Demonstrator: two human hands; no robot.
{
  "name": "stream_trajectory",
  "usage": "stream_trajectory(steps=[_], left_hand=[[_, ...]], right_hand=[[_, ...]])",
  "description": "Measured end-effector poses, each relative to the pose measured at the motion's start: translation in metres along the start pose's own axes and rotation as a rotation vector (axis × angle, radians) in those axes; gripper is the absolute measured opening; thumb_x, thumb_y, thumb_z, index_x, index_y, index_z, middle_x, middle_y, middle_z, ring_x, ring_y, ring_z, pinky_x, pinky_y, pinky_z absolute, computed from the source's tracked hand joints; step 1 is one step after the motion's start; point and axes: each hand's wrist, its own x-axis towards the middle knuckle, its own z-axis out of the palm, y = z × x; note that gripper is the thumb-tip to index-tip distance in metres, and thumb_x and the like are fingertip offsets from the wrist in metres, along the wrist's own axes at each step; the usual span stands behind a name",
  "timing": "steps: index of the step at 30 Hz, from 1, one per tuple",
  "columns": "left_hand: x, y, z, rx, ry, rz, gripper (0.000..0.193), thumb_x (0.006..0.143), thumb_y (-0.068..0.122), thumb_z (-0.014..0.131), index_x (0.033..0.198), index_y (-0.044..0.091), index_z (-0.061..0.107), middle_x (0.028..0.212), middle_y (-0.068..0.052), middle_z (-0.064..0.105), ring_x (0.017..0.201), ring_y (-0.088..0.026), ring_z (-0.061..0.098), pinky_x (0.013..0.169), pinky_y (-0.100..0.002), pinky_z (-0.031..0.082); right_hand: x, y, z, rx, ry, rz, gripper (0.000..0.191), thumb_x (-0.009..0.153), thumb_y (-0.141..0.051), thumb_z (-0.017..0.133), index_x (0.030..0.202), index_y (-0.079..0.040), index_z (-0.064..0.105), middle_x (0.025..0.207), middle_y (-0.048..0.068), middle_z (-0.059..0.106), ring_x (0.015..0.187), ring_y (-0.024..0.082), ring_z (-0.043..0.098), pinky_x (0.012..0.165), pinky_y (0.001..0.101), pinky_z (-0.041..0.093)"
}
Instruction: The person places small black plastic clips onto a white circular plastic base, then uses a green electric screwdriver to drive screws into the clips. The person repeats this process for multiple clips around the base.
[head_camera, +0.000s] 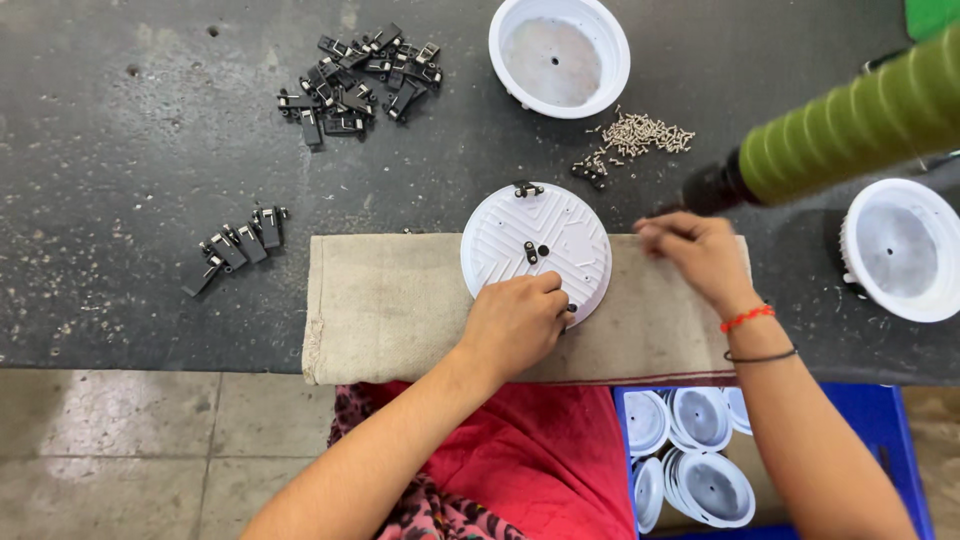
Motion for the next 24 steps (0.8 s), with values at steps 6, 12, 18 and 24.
stream_trajectory(steps=[6, 12, 18, 24], left_hand=[[0.004, 0.004, 0.003, 0.034, -0.053, -0.048, 0.022, 0.084, 0.026, 0.073, 0.073, 0.008, 0.070, 0.084, -0.008, 0.065, 0.078, -0.030, 0.069, 0.064, -0.048, 0.054], [0.004, 0.008, 0.001, 0.035, -0.055, -0.080, 0.021, 0.084, 0.027, 0.073, 0.074, 0.008, 0.070, 0.084, -0.007, 0.065, 0.077, -0.030, 0.069, 0.064, -0.047, 0.054], [0.006, 0.008, -0.001, 0.021, -0.050, -0.087, 0.021, 0.083, 0.026, 0.074, 0.074, 0.009, 0.069, 0.083, -0.006, 0.064, 0.077, -0.029, 0.068, 0.064, -0.046, 0.053], [0.008, 0.008, -0.002, 0.013, -0.066, -0.087, 0.021, 0.084, 0.027, 0.074, 0.075, 0.009, 0.069, 0.082, -0.006, 0.064, 0.076, -0.029, 0.068, 0.064, -0.045, 0.053]], right_hand=[[0.045, 0.003, -0.004, -0.256, 0.222, -0.114, 0.019, 0.096, -0.010, 0.071, 0.114, -0.006, 0.077, 0.099, 0.008, 0.077, 0.086, 0.013, 0.073, 0.080, 0.0264, 0.057], [0.077, -0.029, 0.003, -0.472, 0.150, -0.433, 0.019, 0.091, -0.012, 0.077, 0.109, -0.007, 0.079, 0.101, 0.011, 0.075, 0.084, 0.024, 0.072, 0.078, 0.0331, 0.056], [0.090, -0.035, 0.014, -0.471, 0.156, -0.322, 0.013, 0.087, -0.017, 0.081, 0.095, -0.007, 0.081, 0.094, 0.009, 0.075, 0.081, 0.023, 0.071, 0.076, 0.0340, 0.056], [0.088, -0.032, 0.006, -0.449, 0.090, -0.350, 0.013, 0.083, -0.015, 0.080, 0.092, -0.006, 0.079, 0.094, 0.009, 0.073, 0.078, 0.022, 0.073, 0.074, 0.0327, 0.058]])
